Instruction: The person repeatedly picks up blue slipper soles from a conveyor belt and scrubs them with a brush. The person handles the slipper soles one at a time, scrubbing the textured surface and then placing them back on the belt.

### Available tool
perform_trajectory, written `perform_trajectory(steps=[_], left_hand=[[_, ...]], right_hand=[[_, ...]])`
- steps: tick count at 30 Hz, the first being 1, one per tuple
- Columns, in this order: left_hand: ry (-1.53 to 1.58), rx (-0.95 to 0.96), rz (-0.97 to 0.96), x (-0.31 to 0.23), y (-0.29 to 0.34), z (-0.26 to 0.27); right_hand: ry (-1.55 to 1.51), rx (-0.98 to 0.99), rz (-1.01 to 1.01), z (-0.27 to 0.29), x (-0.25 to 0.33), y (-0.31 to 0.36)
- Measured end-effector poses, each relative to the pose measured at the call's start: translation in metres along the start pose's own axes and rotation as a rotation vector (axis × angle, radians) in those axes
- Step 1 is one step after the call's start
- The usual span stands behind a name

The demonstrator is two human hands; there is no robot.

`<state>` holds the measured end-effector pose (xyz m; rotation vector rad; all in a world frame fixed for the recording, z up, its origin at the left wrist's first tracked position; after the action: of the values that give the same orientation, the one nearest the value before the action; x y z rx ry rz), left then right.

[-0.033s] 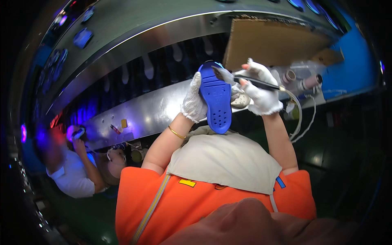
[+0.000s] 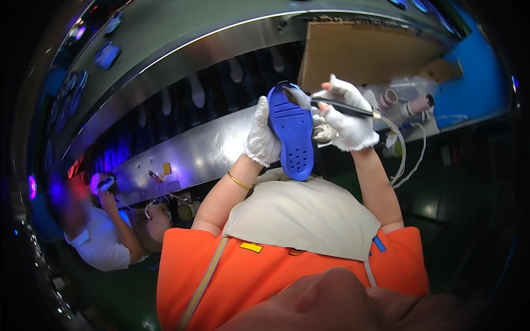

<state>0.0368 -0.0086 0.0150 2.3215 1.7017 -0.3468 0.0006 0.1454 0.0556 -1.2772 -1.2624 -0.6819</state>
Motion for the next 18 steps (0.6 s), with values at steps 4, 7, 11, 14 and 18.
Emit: perform_trajectory(steps=[4,7,11,14,18], left_hand=[[-0.071,-0.058,-0.023,0.013,-0.004,0.011],[-0.158,-0.171,-0.105,0.024,-0.011,0.018],[-0.207,-0.203,-0.107,0.021,-0.012,0.025],[-0.112,-0.195,-0.077,0.014,-0.005,0.016],[-0.212,-0.251,-0.093,0.012,-0.005,0.025]], right_hand=[[0.062,-0.059,-0.022,-0.008,0.0,0.001],[0.192,-0.118,0.177,-0.017,-0.01,0.006],[0.095,-0.024,0.085,-0.022,-0.015,0.018],[-0.076,-0.019,-0.066,-0.011,-0.011,0.02],[0.384,0.059,0.247,-0.019,0.0,0.025]])
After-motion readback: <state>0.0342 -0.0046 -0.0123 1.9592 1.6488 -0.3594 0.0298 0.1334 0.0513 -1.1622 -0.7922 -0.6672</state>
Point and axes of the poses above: each hand's wrist, its own y-axis away from the middle knuckle, its own z-axis out of the back of the hand, x = y × z, the point moved 2 cm from there along -y, towards the middle knuckle, and after that the axes turned 3 degrees about -x, right-handed, at the moved point
